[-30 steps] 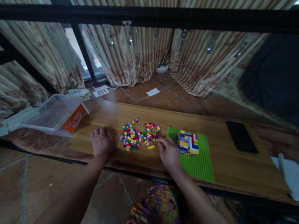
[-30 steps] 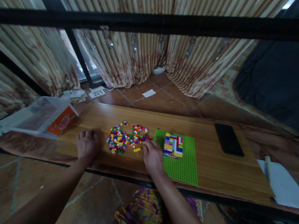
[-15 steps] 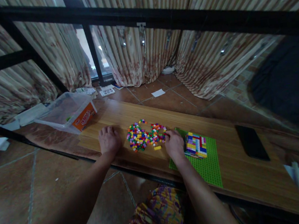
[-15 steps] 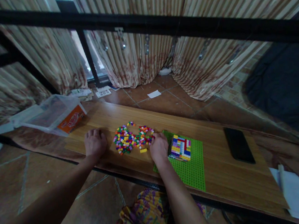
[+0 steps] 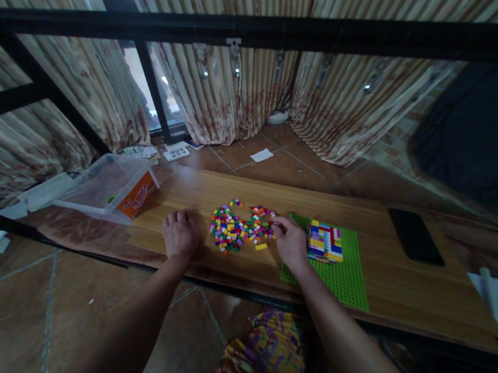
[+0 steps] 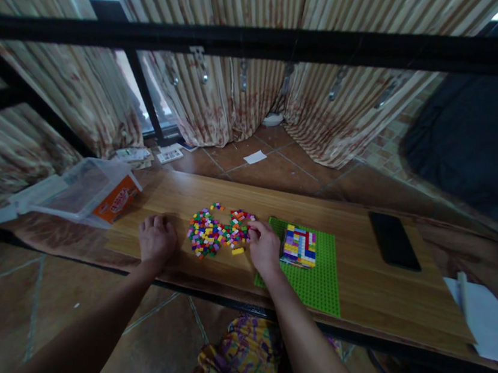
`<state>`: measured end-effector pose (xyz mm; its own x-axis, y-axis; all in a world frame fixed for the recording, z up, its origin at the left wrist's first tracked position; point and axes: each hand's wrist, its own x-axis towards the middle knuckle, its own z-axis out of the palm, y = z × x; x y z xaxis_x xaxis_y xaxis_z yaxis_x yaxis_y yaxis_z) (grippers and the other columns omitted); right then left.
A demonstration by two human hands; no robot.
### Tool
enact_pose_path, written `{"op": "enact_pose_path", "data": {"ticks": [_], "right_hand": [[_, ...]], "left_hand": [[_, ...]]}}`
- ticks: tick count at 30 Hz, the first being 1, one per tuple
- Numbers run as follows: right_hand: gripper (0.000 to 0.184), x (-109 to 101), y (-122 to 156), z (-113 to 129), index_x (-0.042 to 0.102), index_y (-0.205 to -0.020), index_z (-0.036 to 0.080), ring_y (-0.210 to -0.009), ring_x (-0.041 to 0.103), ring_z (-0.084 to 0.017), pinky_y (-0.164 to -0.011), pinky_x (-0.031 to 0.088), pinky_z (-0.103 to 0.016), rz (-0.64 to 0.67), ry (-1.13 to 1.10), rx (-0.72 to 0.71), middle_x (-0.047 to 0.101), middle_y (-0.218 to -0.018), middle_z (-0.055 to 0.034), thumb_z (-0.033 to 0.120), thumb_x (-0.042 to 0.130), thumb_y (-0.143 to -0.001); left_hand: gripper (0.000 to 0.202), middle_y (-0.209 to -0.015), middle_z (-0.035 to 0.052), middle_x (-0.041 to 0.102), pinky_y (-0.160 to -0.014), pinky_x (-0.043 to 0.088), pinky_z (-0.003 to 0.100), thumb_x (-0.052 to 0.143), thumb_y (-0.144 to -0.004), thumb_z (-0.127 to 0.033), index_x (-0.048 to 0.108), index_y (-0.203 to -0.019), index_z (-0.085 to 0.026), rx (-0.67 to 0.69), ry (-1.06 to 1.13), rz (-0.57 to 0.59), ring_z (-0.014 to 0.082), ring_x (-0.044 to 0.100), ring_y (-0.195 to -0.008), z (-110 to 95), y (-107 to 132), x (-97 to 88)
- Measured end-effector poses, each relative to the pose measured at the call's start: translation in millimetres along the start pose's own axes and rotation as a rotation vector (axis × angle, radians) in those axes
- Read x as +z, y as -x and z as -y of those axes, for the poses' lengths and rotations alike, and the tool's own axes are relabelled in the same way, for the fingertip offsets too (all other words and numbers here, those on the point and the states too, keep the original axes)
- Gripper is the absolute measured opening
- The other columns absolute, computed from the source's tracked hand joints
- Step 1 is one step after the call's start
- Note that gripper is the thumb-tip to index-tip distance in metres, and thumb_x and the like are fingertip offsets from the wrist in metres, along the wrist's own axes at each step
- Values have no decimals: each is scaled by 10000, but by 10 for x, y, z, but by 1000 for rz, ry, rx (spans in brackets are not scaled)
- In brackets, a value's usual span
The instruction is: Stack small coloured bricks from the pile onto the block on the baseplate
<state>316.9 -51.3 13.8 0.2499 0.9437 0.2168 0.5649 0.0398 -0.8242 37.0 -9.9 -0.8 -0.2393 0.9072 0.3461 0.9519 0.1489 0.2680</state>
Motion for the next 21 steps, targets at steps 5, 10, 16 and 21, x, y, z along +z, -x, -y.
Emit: {"op": "enact_pose_path", "data": {"ticks": [5,10,16,21], "right_hand": [[227,-165,135,99,729,-973,202,-863,677,-191,-817,538,-338,-40,-305,-9,730,-960,-60,331,603,-835],[219,-534,260,133,736,-923,209,-875,683,-196,-826,546,-358,-132,-350,30,748,-956,-68,381,659,-811],[279,-996,87,-189,740,-893,178,-819,700,-220,-787,557,-382,-298,-295,135,763,-903,-93,413,711,-744],[273,-1141,-152,-405,749,-880,178,-847,697,-225,-840,535,-391,-222,-44,50,764,-938,-100,410,624,-807]], "left_hand": [[381,-1148,196,623,-964,417,483,398,-878,-278,639,-1117,-104,-4,4,-1,354,527,-1090,8,-10,1],[386,-1158,198,619,-970,411,493,393,-875,-300,639,-1109,-116,-7,23,4,360,525,-1103,15,-23,-4],[382,-1152,200,616,-983,401,498,382,-870,-293,630,-1106,-122,3,20,20,355,521,-1109,15,-28,-7],[368,-1142,200,608,-997,397,497,389,-867,-285,626,-1096,-122,2,31,17,349,517,-1122,16,-32,-11]]}}
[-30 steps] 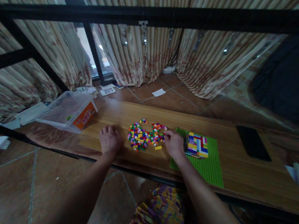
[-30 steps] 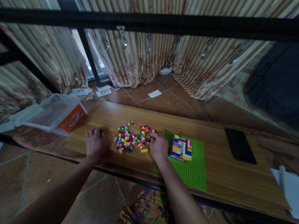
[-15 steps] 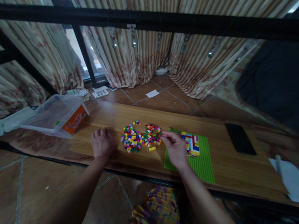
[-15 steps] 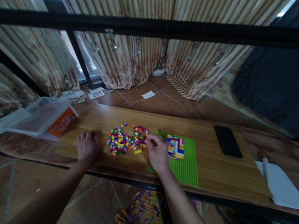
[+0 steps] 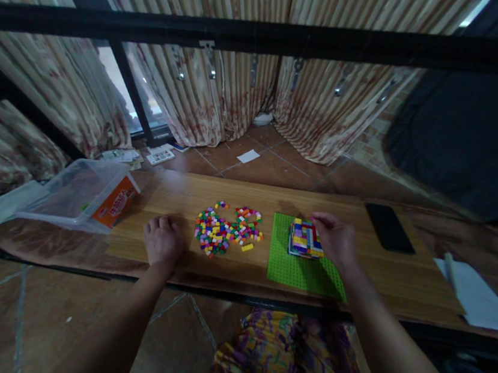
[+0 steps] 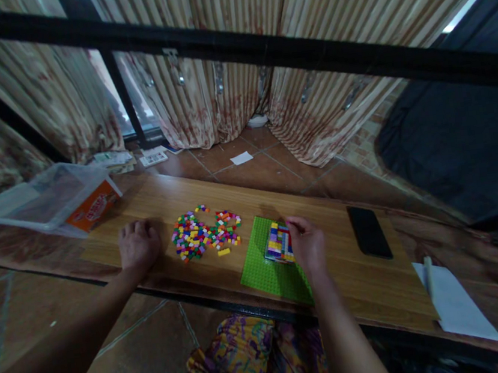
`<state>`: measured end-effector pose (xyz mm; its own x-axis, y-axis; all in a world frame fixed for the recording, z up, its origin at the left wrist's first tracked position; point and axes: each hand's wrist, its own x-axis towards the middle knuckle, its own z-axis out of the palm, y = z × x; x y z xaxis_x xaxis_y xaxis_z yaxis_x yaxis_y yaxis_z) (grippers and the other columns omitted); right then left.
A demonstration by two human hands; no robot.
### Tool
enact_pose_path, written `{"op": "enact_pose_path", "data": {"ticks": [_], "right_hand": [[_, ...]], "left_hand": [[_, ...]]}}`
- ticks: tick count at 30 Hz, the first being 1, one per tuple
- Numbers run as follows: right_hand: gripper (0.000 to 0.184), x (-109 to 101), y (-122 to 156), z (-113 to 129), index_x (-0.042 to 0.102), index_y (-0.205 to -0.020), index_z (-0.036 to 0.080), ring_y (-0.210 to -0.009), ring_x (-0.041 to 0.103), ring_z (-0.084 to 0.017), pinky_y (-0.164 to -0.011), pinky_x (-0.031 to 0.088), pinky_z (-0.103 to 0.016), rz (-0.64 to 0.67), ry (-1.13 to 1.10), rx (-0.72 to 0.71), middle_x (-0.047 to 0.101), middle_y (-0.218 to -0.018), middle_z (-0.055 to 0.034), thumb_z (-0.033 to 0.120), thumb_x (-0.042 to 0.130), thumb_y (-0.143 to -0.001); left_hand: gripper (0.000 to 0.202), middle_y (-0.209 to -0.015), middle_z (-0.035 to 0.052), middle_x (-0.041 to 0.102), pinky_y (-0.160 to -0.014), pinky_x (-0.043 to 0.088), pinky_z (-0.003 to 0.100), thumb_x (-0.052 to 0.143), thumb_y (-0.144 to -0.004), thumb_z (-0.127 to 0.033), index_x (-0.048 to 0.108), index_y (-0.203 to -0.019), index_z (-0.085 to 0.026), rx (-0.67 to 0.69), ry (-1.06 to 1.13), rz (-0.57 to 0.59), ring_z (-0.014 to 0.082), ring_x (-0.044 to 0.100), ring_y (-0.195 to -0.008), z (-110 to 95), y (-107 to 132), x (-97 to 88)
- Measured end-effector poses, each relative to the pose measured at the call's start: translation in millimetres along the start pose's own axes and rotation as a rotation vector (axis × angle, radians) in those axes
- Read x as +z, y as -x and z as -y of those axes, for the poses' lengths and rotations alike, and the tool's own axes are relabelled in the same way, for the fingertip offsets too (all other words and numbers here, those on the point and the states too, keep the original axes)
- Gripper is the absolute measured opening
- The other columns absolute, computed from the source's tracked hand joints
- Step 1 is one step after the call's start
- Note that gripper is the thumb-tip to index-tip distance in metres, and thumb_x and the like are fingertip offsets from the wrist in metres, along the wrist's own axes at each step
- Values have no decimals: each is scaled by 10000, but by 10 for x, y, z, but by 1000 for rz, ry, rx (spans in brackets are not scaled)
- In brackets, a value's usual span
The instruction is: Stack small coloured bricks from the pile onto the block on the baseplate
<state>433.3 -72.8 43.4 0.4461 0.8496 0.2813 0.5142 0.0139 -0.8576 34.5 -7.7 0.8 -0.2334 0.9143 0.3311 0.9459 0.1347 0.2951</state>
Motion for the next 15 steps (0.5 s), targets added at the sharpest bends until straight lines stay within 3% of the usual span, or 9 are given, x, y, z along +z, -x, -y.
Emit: {"op": "enact_pose_path", "data": {"ticks": [6,15], "right_hand": [[258,26,-35,34,753,-918,228,-881,699,-213,-859,533,-366,149,164,-106,770,-963,-62,347,534,-853],[272,63,-42,-25,733,-1034,243,-889,704,-193,-892,538,-373,205,171,-111,764,-1007,-47,275,532,-853]], "left_hand": [[366,-1145,212,608,-978,413,498,397,-866,-290,632,-1085,-113,-12,-35,15,361,517,-1107,-13,3,-20],[362,-1135,201,607,-980,409,500,392,-870,-293,637,-1077,-124,-13,-16,0,360,516,-1104,2,0,8]]}}
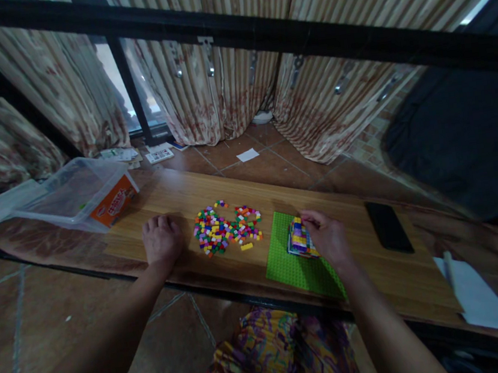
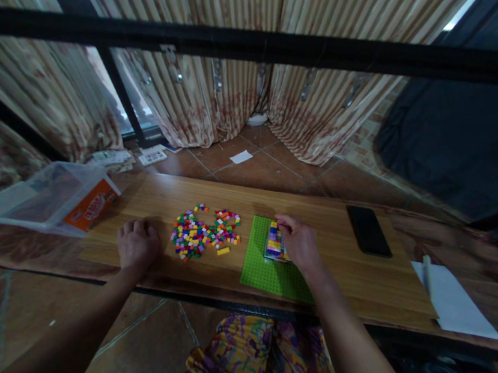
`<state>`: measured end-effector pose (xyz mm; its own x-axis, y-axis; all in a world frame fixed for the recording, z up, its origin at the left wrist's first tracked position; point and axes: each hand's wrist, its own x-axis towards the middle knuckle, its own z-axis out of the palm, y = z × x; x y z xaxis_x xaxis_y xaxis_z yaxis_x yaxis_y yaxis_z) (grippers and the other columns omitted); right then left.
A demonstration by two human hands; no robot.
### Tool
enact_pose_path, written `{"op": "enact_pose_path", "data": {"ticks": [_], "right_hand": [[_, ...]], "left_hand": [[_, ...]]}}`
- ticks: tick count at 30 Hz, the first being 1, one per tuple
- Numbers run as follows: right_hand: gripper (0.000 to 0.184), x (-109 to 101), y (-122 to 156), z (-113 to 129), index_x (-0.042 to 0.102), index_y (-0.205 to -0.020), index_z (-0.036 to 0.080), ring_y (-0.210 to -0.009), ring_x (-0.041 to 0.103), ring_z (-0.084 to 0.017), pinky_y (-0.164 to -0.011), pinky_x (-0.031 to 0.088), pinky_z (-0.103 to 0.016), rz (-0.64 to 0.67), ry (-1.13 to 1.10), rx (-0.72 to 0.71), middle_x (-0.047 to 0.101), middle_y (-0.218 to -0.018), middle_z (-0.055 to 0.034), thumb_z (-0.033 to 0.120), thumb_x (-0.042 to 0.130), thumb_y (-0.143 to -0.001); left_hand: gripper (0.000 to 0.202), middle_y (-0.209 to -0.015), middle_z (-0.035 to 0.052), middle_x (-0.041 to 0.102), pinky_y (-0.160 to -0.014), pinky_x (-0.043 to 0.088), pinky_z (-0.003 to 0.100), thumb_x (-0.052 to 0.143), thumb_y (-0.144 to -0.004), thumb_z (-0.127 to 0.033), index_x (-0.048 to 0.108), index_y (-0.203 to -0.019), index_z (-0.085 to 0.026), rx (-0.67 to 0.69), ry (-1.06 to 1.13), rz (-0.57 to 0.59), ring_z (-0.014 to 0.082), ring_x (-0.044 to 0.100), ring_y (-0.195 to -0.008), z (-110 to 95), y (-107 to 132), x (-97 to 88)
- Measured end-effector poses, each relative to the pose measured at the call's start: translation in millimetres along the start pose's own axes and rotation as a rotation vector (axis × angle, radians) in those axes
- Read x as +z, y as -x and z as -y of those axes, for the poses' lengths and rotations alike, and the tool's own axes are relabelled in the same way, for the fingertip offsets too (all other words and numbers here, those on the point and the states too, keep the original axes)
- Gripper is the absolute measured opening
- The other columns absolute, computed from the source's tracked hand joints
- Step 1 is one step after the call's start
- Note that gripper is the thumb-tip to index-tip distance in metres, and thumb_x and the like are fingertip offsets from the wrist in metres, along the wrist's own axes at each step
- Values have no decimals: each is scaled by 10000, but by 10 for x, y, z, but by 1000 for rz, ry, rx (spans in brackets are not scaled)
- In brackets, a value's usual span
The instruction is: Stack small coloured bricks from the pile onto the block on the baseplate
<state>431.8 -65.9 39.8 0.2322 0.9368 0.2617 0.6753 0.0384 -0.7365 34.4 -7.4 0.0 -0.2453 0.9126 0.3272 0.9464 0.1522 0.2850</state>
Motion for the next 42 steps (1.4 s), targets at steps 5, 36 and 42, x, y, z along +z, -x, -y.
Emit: {"op": "enact_pose_path", "data": {"ticks": [5,36,42], "right_hand": [[330,-12,-25,42,702,-1133,225,-839,707,-186,-864,541,-364,-1,2,15,770,-935,-39,273,540,-850],[462,-246,-318,-26,654,-1157,207,-824,738,-215,-744,579,-351,325,-110,58,784,-910,-38,143,677,-700],[378,-332,-146,51,683,-1110,188,-836,735,-228,-835,575,-414,31,-99,23,777,-947,-86,347,676,-768]], "left_hand": [[373,-1150,208,606,-994,404,488,385,-877,-297,633,-1090,-117,-4,2,1,354,514,-1114,-1,2,-2],[377,-1142,198,619,-975,402,486,382,-873,-300,636,-1087,-123,4,3,-2,342,526,-1095,-16,4,-18],[398,-1162,204,614,-970,408,486,373,-885,-298,634,-1112,-102,-7,-29,11,350,520,-1104,-19,7,-8]]}}
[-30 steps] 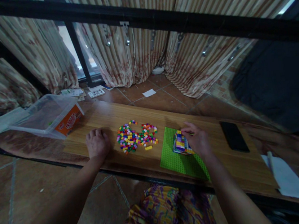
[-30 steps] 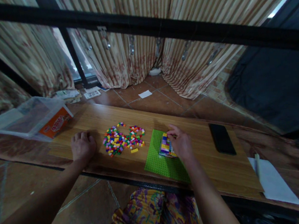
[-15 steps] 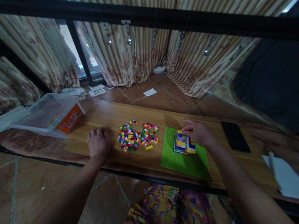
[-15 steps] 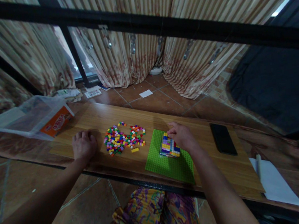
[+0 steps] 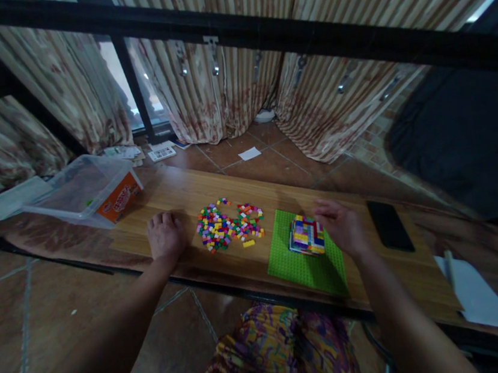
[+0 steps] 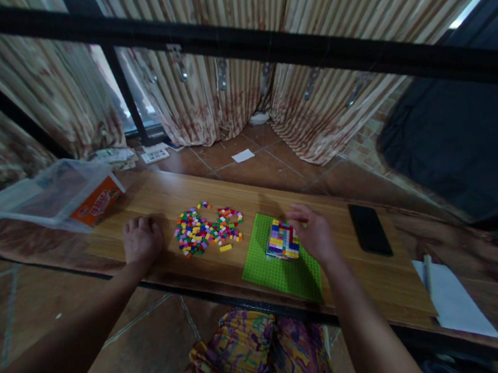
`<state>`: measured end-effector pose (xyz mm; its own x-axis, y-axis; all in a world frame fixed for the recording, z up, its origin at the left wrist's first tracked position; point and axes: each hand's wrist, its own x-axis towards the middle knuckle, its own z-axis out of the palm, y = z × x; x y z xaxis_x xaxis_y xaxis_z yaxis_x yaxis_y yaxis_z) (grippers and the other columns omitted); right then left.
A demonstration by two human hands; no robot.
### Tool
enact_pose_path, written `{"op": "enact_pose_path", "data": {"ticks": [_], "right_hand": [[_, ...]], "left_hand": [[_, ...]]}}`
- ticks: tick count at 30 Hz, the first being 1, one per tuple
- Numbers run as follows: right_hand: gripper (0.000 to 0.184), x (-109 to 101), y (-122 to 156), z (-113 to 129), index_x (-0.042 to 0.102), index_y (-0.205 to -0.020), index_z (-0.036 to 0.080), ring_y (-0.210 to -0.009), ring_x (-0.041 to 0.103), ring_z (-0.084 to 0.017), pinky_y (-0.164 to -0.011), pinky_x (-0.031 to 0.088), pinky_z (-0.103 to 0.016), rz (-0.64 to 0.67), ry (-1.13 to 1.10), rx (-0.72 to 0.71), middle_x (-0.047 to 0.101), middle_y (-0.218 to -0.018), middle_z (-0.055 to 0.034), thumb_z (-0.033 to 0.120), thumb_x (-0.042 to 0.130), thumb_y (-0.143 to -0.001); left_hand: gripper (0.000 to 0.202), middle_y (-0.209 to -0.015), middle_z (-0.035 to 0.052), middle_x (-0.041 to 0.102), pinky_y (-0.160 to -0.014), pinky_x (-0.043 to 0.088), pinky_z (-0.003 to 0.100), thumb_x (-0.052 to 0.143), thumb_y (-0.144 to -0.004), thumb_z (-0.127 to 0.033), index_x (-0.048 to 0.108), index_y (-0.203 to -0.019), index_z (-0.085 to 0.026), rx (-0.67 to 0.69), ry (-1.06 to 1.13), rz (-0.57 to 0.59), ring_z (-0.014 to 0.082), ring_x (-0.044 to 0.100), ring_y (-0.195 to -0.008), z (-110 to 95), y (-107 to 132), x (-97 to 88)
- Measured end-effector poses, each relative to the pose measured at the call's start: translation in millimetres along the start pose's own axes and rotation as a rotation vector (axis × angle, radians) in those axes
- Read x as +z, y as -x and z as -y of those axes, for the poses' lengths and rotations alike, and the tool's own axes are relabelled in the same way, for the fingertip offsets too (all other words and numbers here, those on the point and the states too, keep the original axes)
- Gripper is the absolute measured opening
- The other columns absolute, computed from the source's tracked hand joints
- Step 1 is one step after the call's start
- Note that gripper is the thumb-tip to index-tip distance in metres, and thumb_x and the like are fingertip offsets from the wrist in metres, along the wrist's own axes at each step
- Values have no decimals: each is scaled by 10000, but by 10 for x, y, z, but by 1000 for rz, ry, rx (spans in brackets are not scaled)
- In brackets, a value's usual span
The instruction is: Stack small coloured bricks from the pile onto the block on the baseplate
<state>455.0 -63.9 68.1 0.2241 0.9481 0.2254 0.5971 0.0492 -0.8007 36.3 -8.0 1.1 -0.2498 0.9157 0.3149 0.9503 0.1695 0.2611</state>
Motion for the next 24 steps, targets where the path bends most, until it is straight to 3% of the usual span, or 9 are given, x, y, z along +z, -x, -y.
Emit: {"op": "enact_pose_path", "data": {"ticks": [5,9,15,19,24], "right_hand": [[294,180,237,360,710,-1061,195,-889,726,-217,-847,563,-376,-66,-74,-50,774,-972,-79,364,623,-836],[237,531,381,553,729,-1034,221,-902,719,-206,-854,548,-357,49,-9,-98,774,-994,-60,304,564,-885],[237,1022,321,607,744,-984,209,-955,686,-206,-899,493,-323,209,344,-100,763,-1007,-60,143,540,-884],[212,1152,202,662,756,-956,193,-955,666,-215,-864,466,-302,252,556,-52,744,-1003,-83,166,554,-897],[193,1211,154,681,773,-921,201,-913,663,-200,-829,442,-276,343,653,-30,735,-962,-85,210,582,-894]], "left_hand": [[403,-1157,202,617,-984,404,485,380,-888,-290,635,-1131,-95,12,6,-2,348,518,-1106,6,2,12],[401,-1153,208,618,-970,412,486,376,-894,-287,640,-1122,-88,6,4,-10,349,523,-1095,7,1,19],[384,-1133,205,622,-960,415,483,380,-892,-275,646,-1095,-88,16,0,-3,344,530,-1079,2,6,16],[375,-1138,200,620,-959,415,486,388,-890,-272,639,-1108,-98,17,12,-10,344,528,-1083,-1,13,11],[368,-1140,203,617,-968,410,488,397,-887,-265,632,-1116,-99,20,23,-19,343,525,-1086,-5,21,-1]]}}
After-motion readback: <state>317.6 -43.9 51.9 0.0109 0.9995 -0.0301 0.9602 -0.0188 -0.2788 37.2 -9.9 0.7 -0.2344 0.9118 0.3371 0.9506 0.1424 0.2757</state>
